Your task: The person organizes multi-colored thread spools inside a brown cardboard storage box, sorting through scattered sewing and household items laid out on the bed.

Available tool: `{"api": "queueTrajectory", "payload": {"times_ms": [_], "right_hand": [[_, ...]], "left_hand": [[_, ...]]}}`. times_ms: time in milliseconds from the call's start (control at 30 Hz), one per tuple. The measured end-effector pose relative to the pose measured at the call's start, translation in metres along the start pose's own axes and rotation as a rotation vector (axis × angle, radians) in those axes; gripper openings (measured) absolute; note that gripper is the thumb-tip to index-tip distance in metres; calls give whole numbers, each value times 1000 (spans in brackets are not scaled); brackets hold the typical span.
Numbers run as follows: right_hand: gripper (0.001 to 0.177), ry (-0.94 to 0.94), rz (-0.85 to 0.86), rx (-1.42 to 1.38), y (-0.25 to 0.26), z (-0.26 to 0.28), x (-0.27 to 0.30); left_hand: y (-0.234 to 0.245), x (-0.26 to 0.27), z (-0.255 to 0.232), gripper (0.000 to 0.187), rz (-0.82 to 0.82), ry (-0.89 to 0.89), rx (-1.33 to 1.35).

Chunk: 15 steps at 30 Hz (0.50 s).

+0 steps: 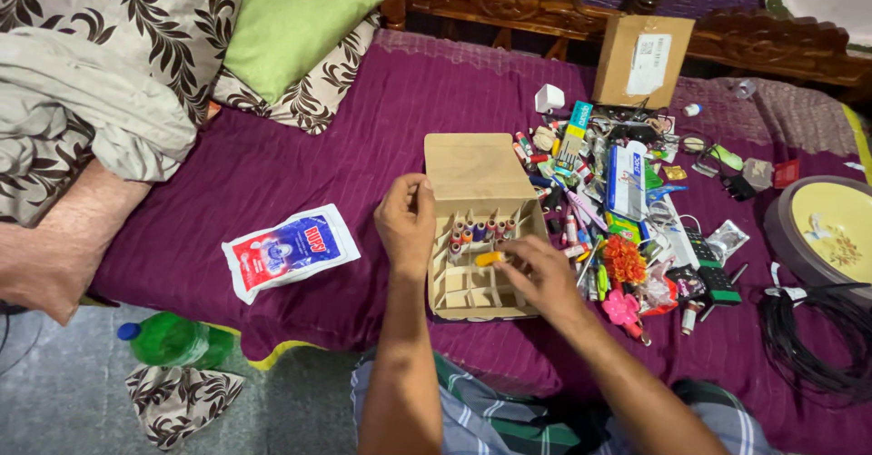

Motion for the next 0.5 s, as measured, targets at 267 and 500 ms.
{"api": "queueTrajectory", "payload": {"times_ms": [267,500], "right_hand": [[25,-19,112,124,-31,6,-16],[30,-222,198,214,-48,-13,-23]], "left_hand": [[0,-4,-6,7,10,-27,-14],[1,-5,-10,6,20,-36,-6]]}}
Point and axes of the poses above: each hand's wrist, its own x-axis away from the middle knuckle, its own y-axis out of the back of the hand, z = x × y, the point moved 7 cm from there along -x, towards the middle knuckle
